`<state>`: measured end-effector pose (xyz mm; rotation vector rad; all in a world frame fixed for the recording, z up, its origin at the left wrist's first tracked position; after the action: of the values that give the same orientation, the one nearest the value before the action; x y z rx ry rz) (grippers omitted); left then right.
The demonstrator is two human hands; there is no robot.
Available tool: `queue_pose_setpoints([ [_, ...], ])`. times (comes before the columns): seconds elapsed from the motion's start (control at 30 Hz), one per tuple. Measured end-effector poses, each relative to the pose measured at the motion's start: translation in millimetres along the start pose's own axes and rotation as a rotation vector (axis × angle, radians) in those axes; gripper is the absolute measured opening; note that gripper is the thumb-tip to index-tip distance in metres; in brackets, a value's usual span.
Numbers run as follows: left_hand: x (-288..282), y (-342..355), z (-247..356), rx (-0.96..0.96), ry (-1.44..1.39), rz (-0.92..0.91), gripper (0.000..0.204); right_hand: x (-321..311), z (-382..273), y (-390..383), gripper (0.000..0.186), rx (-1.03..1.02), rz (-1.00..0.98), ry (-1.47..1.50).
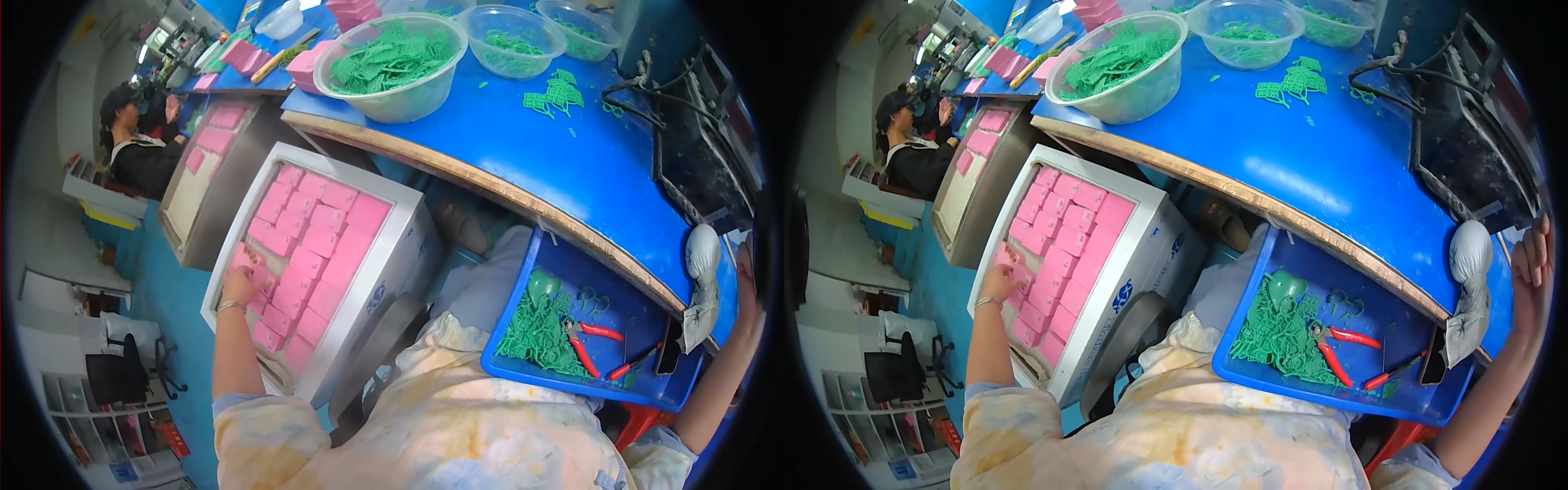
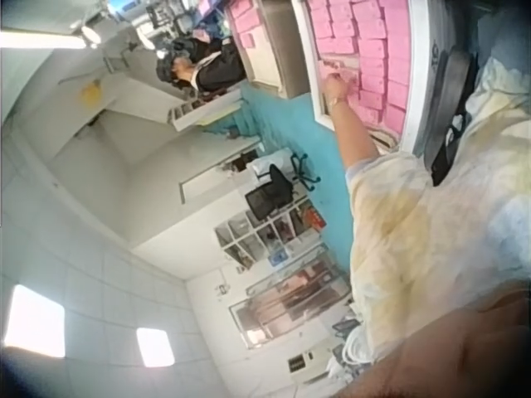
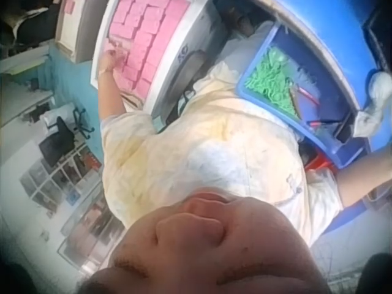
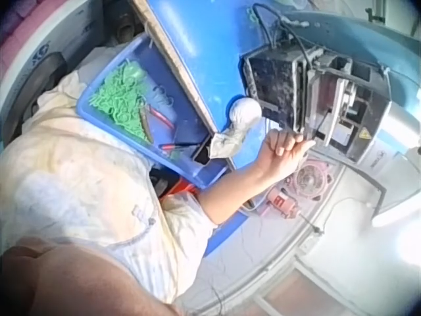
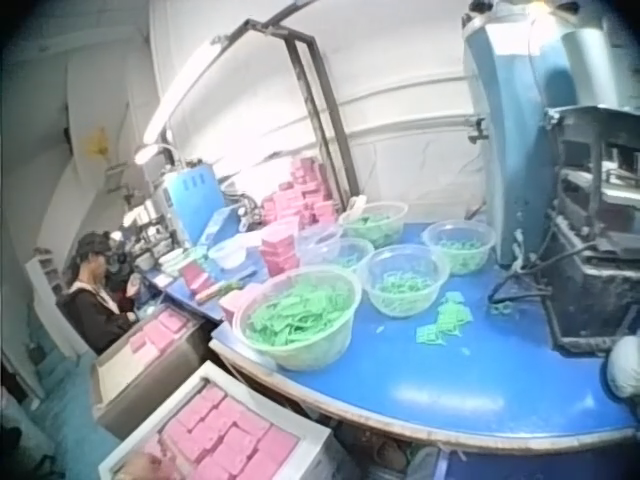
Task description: Extracting green wax patterns from pink silicone molds using a wax injection machine at a production workstation.
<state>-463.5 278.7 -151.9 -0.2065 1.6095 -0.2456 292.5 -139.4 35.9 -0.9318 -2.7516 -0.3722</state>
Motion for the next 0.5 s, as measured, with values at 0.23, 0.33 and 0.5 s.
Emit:
queue_pose_setpoints([
  [0.23, -29.2, -34.2, 45.4, 0.093, -0.247, 0.104, 0.056, 25.0, -2.9, -25.1, 0.025, -0.013, 0.134, -0.056],
  [0.33, -40.3, -52.1, 54.4, 0.026, -0.502, 0.130, 0.052, 60.1, 12.1, -41.0, 0.027, -0.070, 0.077, -0.204],
  [0.5, -105.4, -118.1, 203.2, 0.615, -0.863, 0.164, 0.047, 165.6, 44.7, -85.9, 0.034, 0.063, -0.054, -0.273],
])
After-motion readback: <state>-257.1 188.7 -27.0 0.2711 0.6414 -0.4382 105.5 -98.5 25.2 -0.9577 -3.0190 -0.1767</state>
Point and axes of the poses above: each hand's wrist, its own y-axis towards the middle knuckle, its own x-axis out of the palm, z = x × y, the point moved 7 cm from there along y, towards the middle knuckle, and after that the axes turned 3 degrees about x, right-handed, at the moved point
